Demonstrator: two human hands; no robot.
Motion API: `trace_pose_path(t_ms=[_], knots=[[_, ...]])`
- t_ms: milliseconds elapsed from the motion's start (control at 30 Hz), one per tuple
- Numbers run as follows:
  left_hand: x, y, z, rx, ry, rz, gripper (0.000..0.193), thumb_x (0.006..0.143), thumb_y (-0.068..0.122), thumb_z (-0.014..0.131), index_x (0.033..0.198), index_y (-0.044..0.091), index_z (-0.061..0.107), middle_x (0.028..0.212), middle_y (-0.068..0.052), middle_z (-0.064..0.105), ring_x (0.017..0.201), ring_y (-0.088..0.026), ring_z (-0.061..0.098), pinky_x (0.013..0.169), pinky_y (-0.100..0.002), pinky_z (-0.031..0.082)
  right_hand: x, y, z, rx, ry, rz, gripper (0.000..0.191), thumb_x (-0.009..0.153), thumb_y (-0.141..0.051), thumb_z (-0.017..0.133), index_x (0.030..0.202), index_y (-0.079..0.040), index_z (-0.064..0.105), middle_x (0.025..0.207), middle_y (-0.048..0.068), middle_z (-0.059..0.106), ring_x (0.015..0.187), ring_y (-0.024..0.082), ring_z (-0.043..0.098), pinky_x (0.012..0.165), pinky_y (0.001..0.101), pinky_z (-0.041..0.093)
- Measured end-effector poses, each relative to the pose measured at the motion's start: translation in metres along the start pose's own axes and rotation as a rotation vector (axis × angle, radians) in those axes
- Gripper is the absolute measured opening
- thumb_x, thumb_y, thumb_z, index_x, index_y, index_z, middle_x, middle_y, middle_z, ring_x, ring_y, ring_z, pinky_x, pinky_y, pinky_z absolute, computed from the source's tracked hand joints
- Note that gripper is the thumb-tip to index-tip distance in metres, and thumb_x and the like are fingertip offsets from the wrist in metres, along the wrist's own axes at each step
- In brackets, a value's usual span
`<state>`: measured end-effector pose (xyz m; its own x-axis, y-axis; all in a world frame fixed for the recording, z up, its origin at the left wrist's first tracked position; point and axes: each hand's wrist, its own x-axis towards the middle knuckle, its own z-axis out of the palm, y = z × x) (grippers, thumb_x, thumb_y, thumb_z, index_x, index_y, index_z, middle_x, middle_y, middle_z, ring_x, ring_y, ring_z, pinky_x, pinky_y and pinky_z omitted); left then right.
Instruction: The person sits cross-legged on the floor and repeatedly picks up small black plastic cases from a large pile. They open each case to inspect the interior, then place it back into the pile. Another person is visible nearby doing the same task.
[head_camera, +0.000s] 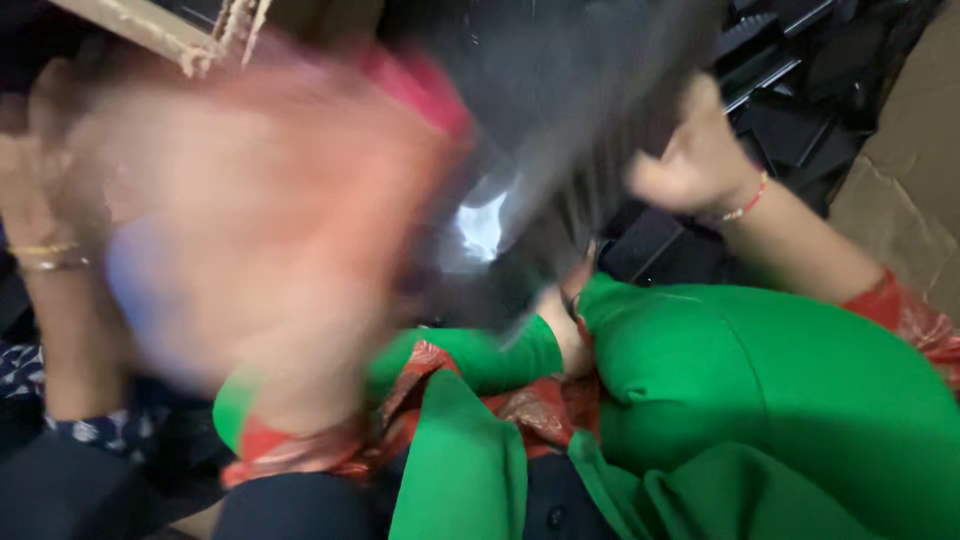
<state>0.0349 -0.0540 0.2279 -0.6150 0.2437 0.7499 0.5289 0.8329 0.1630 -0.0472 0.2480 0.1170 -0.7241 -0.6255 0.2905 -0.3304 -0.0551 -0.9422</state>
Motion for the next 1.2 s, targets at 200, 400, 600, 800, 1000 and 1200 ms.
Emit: trace_pose_path(t_ms=[200, 400, 600, 800, 1000, 1200], knots=[[0.003, -0.031, -0.034, 0.193, 0.047, -0.086, 0.031, 0.087, 0.024, 0.074, 0.111, 0.008, 0.062, 0.1, -0.009, 0.062, 0.091, -0.029, 0.065, 0.081, -0.038, 0.053, 0.016, 0.052, 0.003, -0.148, 0.189, 0.152, 0.038, 0.102, -0.002, 0.071, 0.138, -0.001, 0.061, 0.131, 0.01, 0.069, 0.114, 0.015, 0.069, 0.105, 0.0297, 0.057], [-0.019, -0.025, 0.031, -0.091, -0.145, -0.223, 0.031, 0.097, 0.003, 0.066, 0.127, 0.011, 0.063, 0.114, -0.008, 0.063, 0.104, -0.028, 0.066, 0.09, -0.037, 0.055, 0.016, 0.12, 0.051, -0.839, -0.251, -0.136, 0.06, 0.079, -0.015, 0.075, 0.137, -0.005, 0.06, 0.138, 0.018, 0.063, 0.125, 0.038, 0.061, 0.104, 0.0467, 0.049], [-0.118, -0.022, 0.135, -0.072, -0.684, -0.488, 0.029, 0.088, 0.021, 0.074, 0.114, 0.012, 0.067, 0.099, -0.011, 0.069, 0.091, -0.034, 0.07, 0.069, -0.046, 0.055, 0.0, 0.168, 0.071, -1.353, -0.367, -0.374, 0.066, 0.067, -0.022, 0.065, 0.133, -0.015, 0.065, 0.138, 0.012, 0.062, 0.132, 0.033, 0.053, 0.107, 0.0598, 0.035], [-0.195, -0.047, 0.193, -0.012, -1.152, -0.766, 0.031, 0.089, 0.025, 0.071, 0.115, 0.01, 0.067, 0.109, -0.019, 0.072, 0.1, -0.039, 0.069, 0.084, -0.051, 0.055, -0.015, 0.174, 0.032, -1.309, -0.441, 0.073, 0.013, 0.085, -0.014, 0.068, 0.097, -0.013, 0.068, 0.11, 0.007, 0.065, 0.123, 0.028, 0.061, 0.123, 0.0602, 0.034], [-0.197, -0.066, 0.2, -0.297, -0.873, -0.804, 0.028, 0.089, 0.016, 0.067, 0.116, 0.011, 0.073, 0.109, -0.017, 0.074, 0.103, -0.039, 0.07, 0.087, -0.049, 0.056, -0.01, 0.14, -0.007, -0.503, 0.118, 0.662, 0.031, 0.091, -0.014, 0.064, 0.12, -0.003, 0.064, 0.113, 0.012, 0.066, 0.111, 0.029, 0.068, 0.105, 0.0417, 0.052], [-0.165, -0.066, 0.186, -1.543, -0.312, -1.091, 0.028, 0.097, 0.01, 0.064, 0.125, 0.004, 0.065, 0.119, -0.009, 0.072, 0.113, -0.028, 0.067, 0.099, -0.046, 0.056, -0.006, 0.109, 0.005, 1.102, 0.163, 0.449, 0.069, 0.084, 0.0, 0.054, 0.152, 0.0, 0.043, 0.146, 0.014, 0.059, 0.132, 0.027, 0.061, 0.119, 0.0413, 0.045]])
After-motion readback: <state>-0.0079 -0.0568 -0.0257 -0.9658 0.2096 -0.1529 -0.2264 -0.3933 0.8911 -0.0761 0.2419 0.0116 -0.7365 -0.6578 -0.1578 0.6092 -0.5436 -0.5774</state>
